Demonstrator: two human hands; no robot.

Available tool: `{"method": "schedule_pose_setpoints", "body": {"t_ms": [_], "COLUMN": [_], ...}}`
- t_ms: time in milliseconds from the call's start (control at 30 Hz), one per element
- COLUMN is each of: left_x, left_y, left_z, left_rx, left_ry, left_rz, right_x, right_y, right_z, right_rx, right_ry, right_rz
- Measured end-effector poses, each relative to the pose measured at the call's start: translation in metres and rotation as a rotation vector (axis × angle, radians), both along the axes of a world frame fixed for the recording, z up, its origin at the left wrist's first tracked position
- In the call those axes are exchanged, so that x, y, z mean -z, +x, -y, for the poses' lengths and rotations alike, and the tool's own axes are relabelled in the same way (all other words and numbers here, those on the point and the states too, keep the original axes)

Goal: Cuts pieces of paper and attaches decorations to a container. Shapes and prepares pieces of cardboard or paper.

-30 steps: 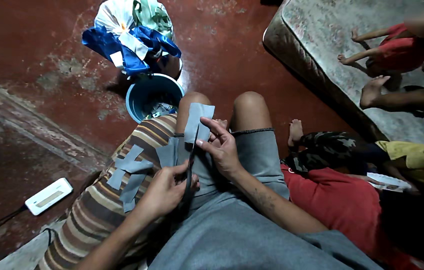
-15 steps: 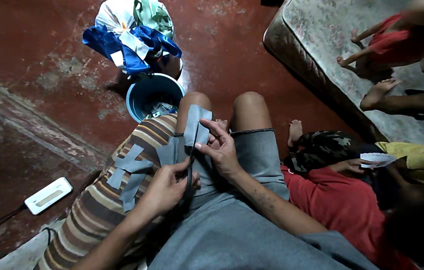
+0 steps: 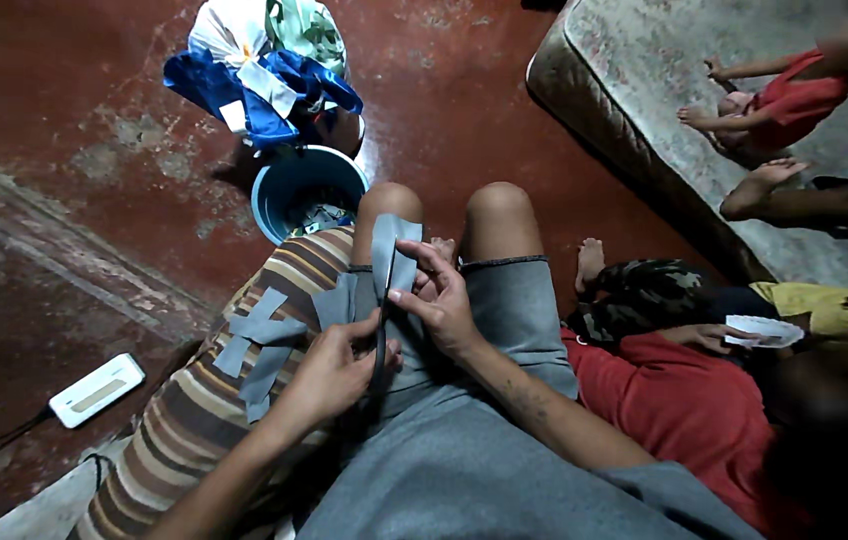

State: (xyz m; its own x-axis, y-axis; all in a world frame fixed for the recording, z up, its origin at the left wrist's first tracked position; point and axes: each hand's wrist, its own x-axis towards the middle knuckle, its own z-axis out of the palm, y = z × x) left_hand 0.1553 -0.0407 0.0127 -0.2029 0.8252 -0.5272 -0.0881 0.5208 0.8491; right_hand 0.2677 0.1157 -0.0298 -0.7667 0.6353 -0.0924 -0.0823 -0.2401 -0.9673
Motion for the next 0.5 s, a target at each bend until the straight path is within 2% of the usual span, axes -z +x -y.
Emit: {"method": "schedule_pose_setpoints", "body": {"t_ms": [367,500], "left_x": [0.0003,0.0001], "left_y": [0.0000,-0.0005], "left_z": [-0.0003,-0.0004], "left_rx": [-0.053,-0.059], "left_ry": [0.041,0.038], "left_rz": [0.060,0.069], "right_x": [0.0003,-0.0046], "right_y": [0.0022,0.0017], "right_z": [-0.0002,-0.0047], "right_rx": [-0.037,-0.006], "right_ry": [-0.016,0.128], "right_rz": [-0.025,0.064]}}
